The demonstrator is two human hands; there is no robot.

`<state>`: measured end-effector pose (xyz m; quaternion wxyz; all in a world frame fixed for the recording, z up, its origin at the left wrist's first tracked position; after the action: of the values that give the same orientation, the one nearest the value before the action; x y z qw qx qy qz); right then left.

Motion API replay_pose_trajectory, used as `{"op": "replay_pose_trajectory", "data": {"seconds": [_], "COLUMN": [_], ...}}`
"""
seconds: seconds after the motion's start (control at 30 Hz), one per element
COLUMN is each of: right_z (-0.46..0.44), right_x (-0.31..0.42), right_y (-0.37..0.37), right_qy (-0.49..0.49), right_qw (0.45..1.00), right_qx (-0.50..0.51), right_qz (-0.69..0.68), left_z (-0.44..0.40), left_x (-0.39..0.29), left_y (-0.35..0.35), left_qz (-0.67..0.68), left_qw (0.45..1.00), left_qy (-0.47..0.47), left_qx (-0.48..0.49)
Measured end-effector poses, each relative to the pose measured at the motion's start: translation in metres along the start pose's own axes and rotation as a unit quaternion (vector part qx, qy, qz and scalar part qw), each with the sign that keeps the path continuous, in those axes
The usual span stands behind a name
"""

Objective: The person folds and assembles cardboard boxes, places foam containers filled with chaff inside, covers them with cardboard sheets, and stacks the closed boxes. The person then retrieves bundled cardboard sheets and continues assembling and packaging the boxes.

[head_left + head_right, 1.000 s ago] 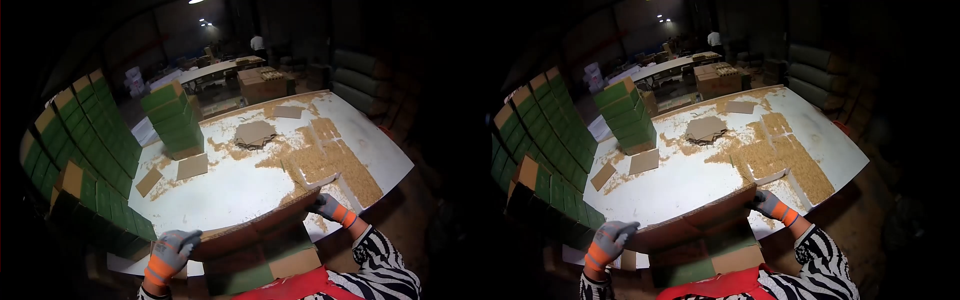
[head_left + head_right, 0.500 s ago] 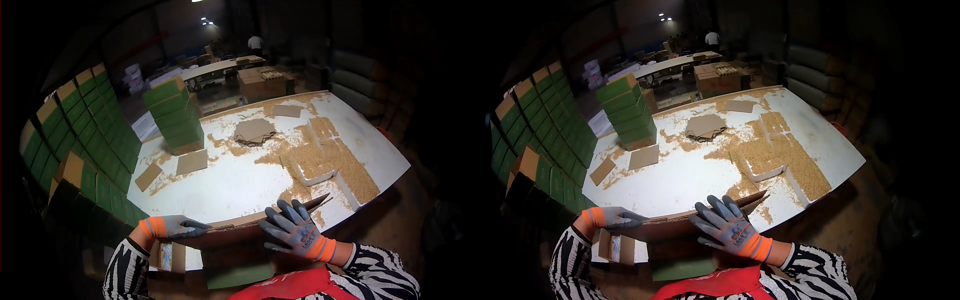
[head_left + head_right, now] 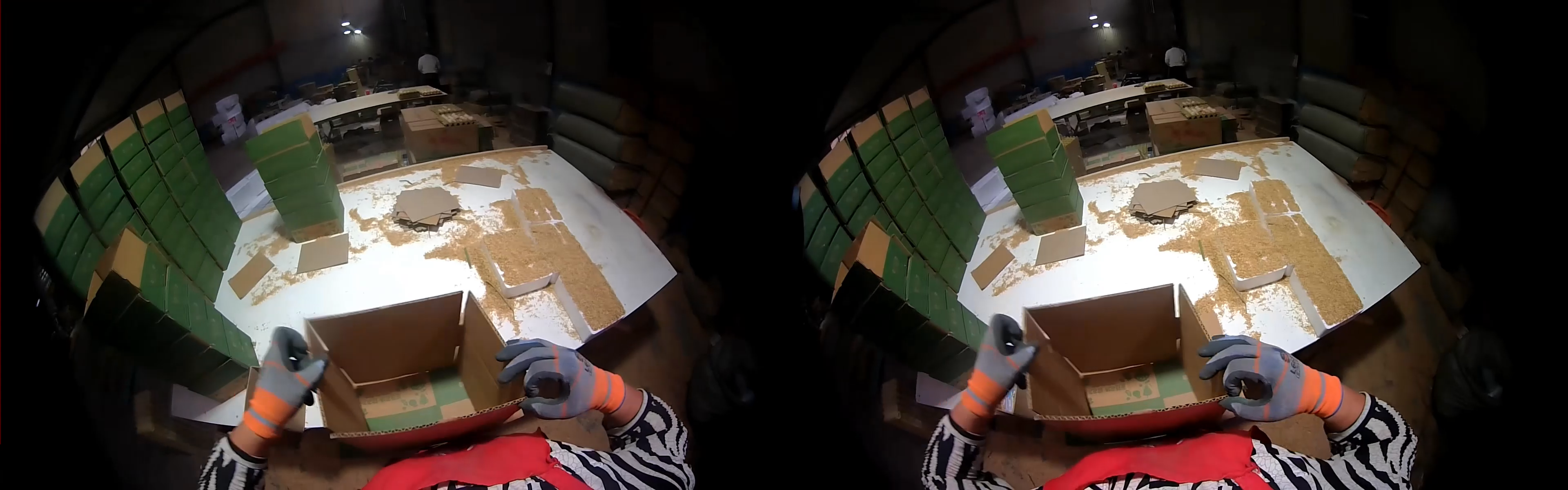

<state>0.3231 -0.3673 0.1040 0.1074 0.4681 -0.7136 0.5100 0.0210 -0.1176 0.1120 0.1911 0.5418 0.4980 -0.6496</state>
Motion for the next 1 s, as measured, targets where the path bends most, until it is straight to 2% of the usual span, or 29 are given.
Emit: {"op": "replay_pose_trajectory", "data": {"seconds": [0.03, 0.07, 0.1, 0.13, 0.2, 0.23, 0.27, 0.3, 0.33, 0.37, 0.4, 0.43, 0.47, 0.53, 0.6, 0.63, 0.67, 0.7, 0.73, 0.77, 0.8, 0.83, 0.87, 0.9, 0.93, 0.97, 1.0], "right_z": [-0.006, -0.011, -0.030, -0.045, -0.056, -0.055, -0.053, -0.040, -0.033, -0.041, -0.048, -0.062, -0.079, -0.103, -0.097, -0.090, -0.077, -0.065, -0.047, -0.031, -0.016, -0.010, -0.002, 0.009, 0.015, 0.001, -0.012], "right_x": [0.000, 0.001, 0.013, 0.018, 0.003, -0.021, -0.050, -0.075, -0.077, -0.061, -0.038, -0.023, -0.018, -0.034, -0.048, -0.040, -0.027, -0.025, -0.034, -0.063, -0.084, -0.114, -0.139, -0.162, -0.179, -0.173, -0.167], "right_y": [0.002, 0.006, 0.022, 0.039, 0.074, 0.081, 0.087, 0.095, 0.099, 0.095, 0.094, 0.081, 0.068, 0.046, 0.049, 0.049, 0.052, 0.061, 0.067, 0.066, 0.066, 0.061, 0.058, 0.065, 0.066, 0.051, 0.036], "right_qy": [0.010, 0.020, -0.011, -0.052, 0.017, 0.100, 0.179, 0.225, 0.178, 0.082, -0.017, -0.076, -0.085, 0.015, 0.026, -0.007, 0.051, 0.109, 0.057, 0.113, 0.227, 0.268, 0.380, 0.487, 0.464, 0.412, 0.358], "right_qw": [0.999, 0.997, 0.995, 0.991, 0.971, 0.965, 0.946, 0.958, 0.982, 0.990, 0.963, 0.920, 0.914, 0.923, 0.926, 0.933, 0.964, 0.979, 0.985, 0.991, 0.944, 0.903, 0.844, 0.736, 0.689, 0.717, 0.739], "right_qx": [0.038, 0.076, 0.094, 0.123, 0.193, 0.125, 0.057, -0.017, -0.048, -0.014, 0.023, 0.025, -0.020, -0.128, -0.072, -0.050, 0.035, 0.144, 0.117, 0.033, -0.159, -0.278, -0.275, -0.254, -0.204, -0.192, -0.181], "right_qz": [-0.011, -0.020, -0.034, -0.009, -0.142, -0.207, -0.266, -0.174, -0.044, 0.116, 0.268, 0.384, 0.397, 0.363, 0.370, 0.355, 0.257, 0.088, 0.116, -0.059, -0.176, -0.188, -0.258, -0.396, -0.517, -0.529, -0.541], "left_z": [0.004, 0.012, 0.019, 0.024, 0.000, -0.011, -0.023, -0.036, -0.040, -0.016, 0.013, 0.022, 0.033, 0.044, 0.051, 0.048, 0.043, 0.038, 0.028, 0.026, 0.021, 0.018, 0.021, 0.029, 0.038, 0.043, 0.039], "left_x": [0.010, 0.000, 0.010, 0.019, 0.086, 0.085, 0.083, 0.095, 0.114, 0.094, 0.069, 0.063, 0.065, 0.029, 0.045, 0.103, 0.073, 0.043, 0.071, 0.078, 0.079, 0.070, 0.057, 0.040, 0.007, -0.017, -0.023], "left_y": [0.020, 0.037, 0.059, 0.082, 0.105, 0.093, 0.080, 0.063, 0.058, 0.058, 0.065, 0.075, 0.085, 0.089, 0.077, 0.079, 0.068, 0.056, 0.065, 0.067, 0.065, 0.059, 0.060, 0.068, 0.068, 0.065, 0.060], "left_qz": [-0.109, -0.173, -0.272, -0.377, -0.229, 0.040, 0.307, 0.379, 0.401, 0.303, 0.199, -0.023, -0.125, -0.282, -0.235, -0.253, -0.282, -0.313, -0.303, -0.321, -0.329, -0.356, -0.380, -0.404, -0.348, -0.345, -0.246], "left_qw": [0.992, 0.983, 0.951, 0.897, 0.873, 0.880, 0.790, 0.787, 0.798, 0.884, 0.946, 0.997, 0.988, 0.926, 0.882, 0.894, 0.896, 0.896, 0.926, 0.927, 0.920, 0.913, 0.907, 0.902, 0.928, 0.917, 0.903], "left_qy": [0.068, 0.045, 0.117, 0.128, 0.029, -0.166, -0.337, -0.278, -0.197, -0.185, -0.173, 0.006, 0.083, 0.193, 0.258, 0.179, 0.141, 0.103, 0.003, -0.092, -0.183, -0.154, -0.124, -0.087, -0.001, 0.113, 0.266], "left_qx": [-0.005, 0.039, 0.091, 0.194, 0.429, 0.444, 0.409, 0.399, 0.406, 0.303, 0.189, 0.070, -0.034, -0.160, -0.316, -0.323, -0.311, -0.298, -0.225, -0.168, -0.110, -0.129, -0.135, -0.124, -0.135, -0.168, -0.229]}}
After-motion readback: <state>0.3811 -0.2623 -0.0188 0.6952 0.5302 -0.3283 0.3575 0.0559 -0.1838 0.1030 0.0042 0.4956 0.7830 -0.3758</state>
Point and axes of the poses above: each hand's wrist, its own z-axis away from the middle knuckle, its own y-axis out of the palm, x = y × z, the point moved 2 cm from there along -z, towards the middle knuckle, and after that the axes turned 6 degrees about -y, right-handed, at the moved point
